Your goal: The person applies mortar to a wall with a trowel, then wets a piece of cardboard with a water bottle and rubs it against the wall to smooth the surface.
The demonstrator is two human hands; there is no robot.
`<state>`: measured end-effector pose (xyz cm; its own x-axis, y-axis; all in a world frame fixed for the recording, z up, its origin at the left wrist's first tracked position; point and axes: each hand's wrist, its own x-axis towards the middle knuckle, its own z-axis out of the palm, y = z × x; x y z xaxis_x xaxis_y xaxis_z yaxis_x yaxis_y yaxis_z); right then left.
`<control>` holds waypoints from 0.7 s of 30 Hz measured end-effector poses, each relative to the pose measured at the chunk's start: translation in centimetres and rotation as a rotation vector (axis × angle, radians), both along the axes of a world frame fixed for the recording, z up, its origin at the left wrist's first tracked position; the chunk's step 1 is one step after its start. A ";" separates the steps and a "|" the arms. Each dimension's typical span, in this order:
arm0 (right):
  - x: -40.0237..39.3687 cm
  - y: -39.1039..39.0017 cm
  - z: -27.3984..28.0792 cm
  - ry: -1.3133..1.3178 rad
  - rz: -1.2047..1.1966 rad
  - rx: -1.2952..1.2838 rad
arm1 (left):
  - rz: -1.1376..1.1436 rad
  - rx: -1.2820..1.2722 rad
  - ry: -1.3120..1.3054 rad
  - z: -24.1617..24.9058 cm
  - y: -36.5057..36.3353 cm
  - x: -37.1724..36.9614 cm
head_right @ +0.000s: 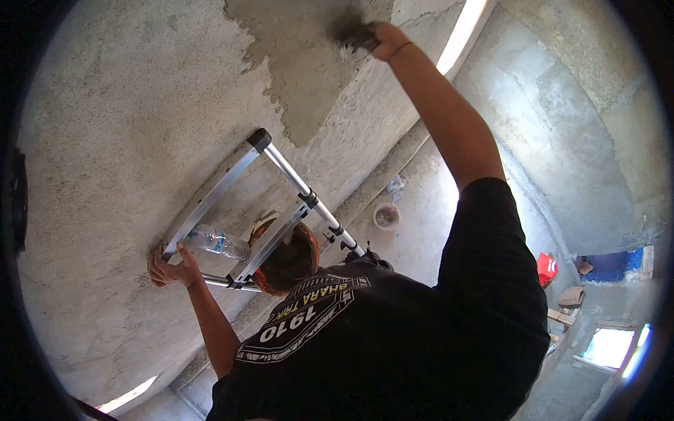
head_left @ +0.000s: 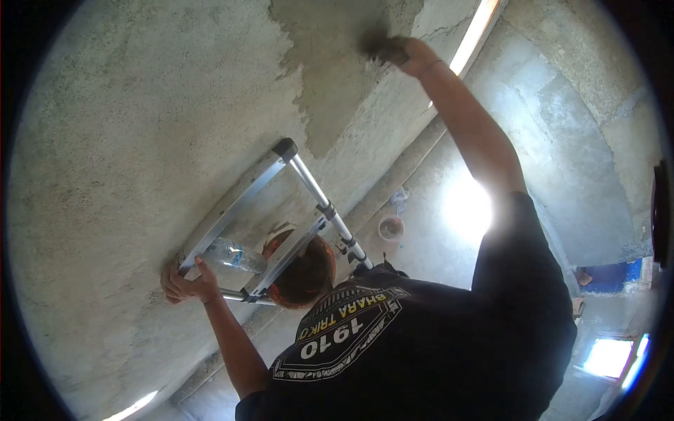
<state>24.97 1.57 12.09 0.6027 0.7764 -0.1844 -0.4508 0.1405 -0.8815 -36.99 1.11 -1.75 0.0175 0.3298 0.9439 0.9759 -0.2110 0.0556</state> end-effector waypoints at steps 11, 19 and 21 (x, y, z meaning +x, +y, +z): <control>3.4 2.1 -15.4 -0.223 0.150 -0.193 | 0.002 -0.010 0.026 0.4 -0.4 -0.3; 0.9 -1.9 0.3 -0.003 0.081 0.273 | -0.046 0.029 -0.009 0.1 0.0 0.1; 0.8 -2.7 -0.4 -0.037 0.088 0.249 | -0.038 0.020 -0.007 0.0 0.0 0.0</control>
